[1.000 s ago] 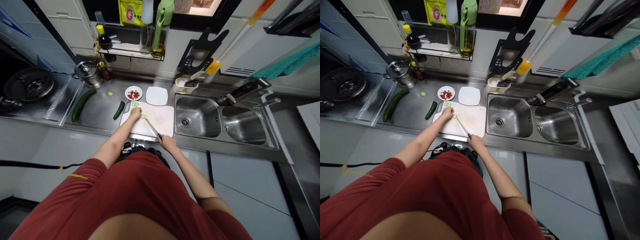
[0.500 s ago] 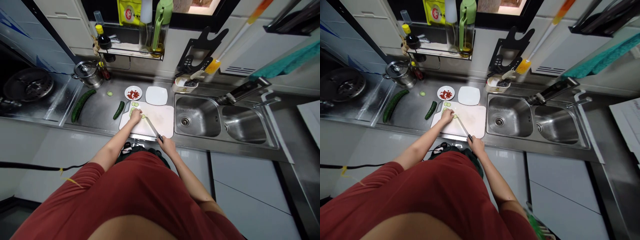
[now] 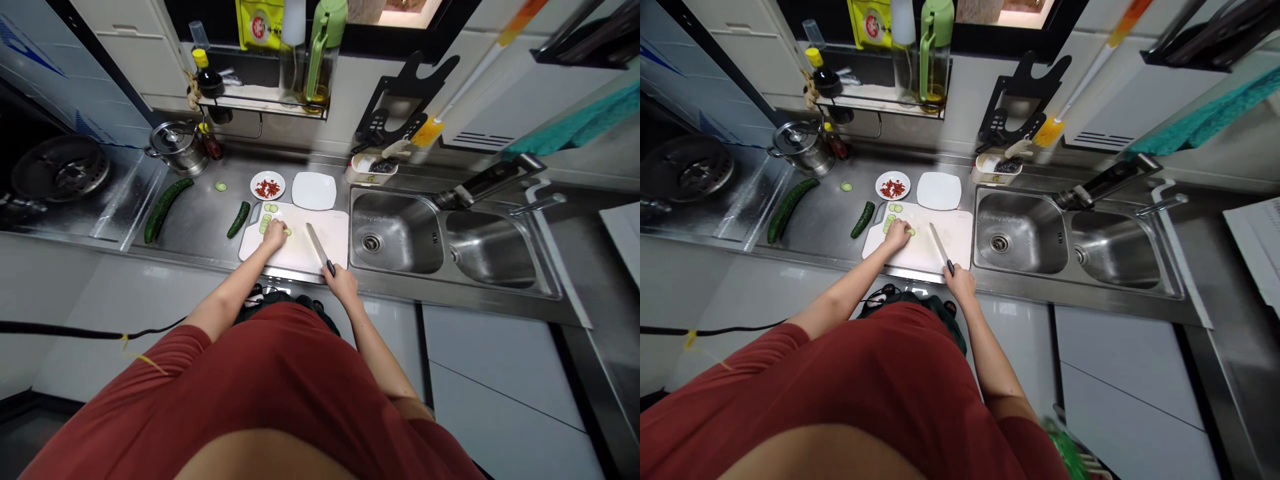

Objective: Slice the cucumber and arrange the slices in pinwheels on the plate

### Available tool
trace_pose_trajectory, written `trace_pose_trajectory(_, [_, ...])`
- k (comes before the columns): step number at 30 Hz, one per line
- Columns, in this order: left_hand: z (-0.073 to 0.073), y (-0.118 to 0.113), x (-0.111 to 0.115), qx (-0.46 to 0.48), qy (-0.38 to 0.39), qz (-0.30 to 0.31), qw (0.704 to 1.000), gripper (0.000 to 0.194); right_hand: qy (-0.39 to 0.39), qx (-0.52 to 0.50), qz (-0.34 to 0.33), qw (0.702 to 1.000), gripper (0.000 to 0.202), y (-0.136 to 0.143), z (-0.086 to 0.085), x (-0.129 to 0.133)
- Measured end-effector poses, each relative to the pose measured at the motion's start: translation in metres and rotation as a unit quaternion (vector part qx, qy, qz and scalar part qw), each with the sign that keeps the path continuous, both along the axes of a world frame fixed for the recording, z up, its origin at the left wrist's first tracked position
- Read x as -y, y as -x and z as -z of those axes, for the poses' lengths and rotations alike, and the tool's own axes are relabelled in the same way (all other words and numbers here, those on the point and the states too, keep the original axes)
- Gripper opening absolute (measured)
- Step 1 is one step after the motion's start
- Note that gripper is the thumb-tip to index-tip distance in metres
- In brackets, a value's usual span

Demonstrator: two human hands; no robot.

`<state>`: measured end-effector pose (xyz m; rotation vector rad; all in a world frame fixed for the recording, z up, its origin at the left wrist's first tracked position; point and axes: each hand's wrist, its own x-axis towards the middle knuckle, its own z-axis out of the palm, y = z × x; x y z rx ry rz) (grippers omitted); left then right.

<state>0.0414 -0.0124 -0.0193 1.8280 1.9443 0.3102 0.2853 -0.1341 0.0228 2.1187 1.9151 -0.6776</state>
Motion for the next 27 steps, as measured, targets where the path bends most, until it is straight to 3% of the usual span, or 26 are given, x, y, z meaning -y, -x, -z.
trace_pose_trajectory(10, [-0.011,-0.002,-0.009,0.007,0.052,-0.003,0.999,0.017,-0.012,-0.011,0.012,1.0,0.055,-0.001,0.006,-0.01])
trace_pose_trajectory(17, [-0.013,-0.003,-0.003,0.037,0.008,-0.028,0.999,0.019,-0.004,-0.018,0.017,1.0,0.057,0.002,0.01,-0.015])
trace_pose_trajectory(27, [-0.007,0.011,0.027,0.075,-0.035,-0.139,0.987,0.024,-0.006,-0.03,0.019,0.999,0.056,0.002,0.013,-0.018])
